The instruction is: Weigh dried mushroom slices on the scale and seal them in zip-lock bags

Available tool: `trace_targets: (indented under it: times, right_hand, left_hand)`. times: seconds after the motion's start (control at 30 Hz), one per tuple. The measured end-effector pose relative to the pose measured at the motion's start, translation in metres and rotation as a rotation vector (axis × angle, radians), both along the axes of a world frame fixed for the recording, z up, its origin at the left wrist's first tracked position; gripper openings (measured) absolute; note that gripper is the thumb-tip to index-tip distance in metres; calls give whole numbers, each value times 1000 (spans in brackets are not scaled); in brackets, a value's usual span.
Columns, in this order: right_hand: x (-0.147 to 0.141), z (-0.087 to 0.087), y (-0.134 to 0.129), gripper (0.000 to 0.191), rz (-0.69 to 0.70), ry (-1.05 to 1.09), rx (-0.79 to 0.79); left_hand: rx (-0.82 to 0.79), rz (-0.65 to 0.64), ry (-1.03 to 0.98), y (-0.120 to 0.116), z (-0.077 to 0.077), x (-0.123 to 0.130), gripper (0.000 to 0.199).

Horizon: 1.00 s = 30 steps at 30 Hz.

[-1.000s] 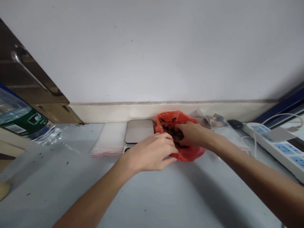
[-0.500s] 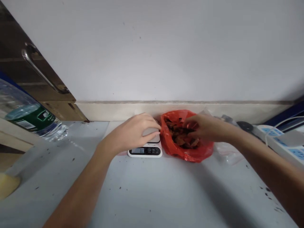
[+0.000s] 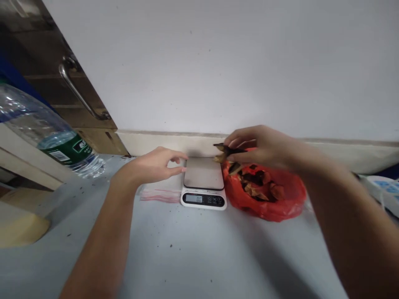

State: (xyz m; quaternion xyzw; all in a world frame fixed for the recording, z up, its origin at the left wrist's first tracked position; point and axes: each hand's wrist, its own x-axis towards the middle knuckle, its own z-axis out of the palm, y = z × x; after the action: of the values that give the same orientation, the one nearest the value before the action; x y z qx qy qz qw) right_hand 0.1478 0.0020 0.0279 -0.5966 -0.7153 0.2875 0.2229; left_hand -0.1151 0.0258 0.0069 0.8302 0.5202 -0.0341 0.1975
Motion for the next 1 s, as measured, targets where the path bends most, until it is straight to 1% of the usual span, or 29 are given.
trace_targets:
  times: [0.1,0.17,0.27,0.37,0.43,0.53,0.7,0.83,1.0]
  right_hand:
    - [-31,-13,12,18,31,55,-123]
    - [-46,-24,18,20,23,22,-190]
    - [-57,-36,22,23,1,-148,-181]
    - [-60,-43,22,27,3,-261,-184]
    - [-60,-44,21,32,-11,-287,-162]
    - [-59,-45,20,35,-33,-289,-107]
    - [-52,-39,18,26,-69,-260,-97]
    - [-44,-36,18,22,-84,-220,-74]
    - [-40,-37,20,18,-90,-131,-22]
  left_hand:
    - [-121,68,108,1,-1,-3,61]
    - [-168,91,130,1,-2,-4,63]
    - [-189,93,124,2,-6,-5,64]
    - [-183,64,98,5,-10,-8,69]
    - [-178,49,89,6,-12,-9,72]
    - [-178,64,104,5,-11,-10,69]
    - [-186,96,98,2,-6,-12,67]
    - [-167,74,106,3,-7,-14,68]
    - [-125,46,127,3,-6,-13,68]
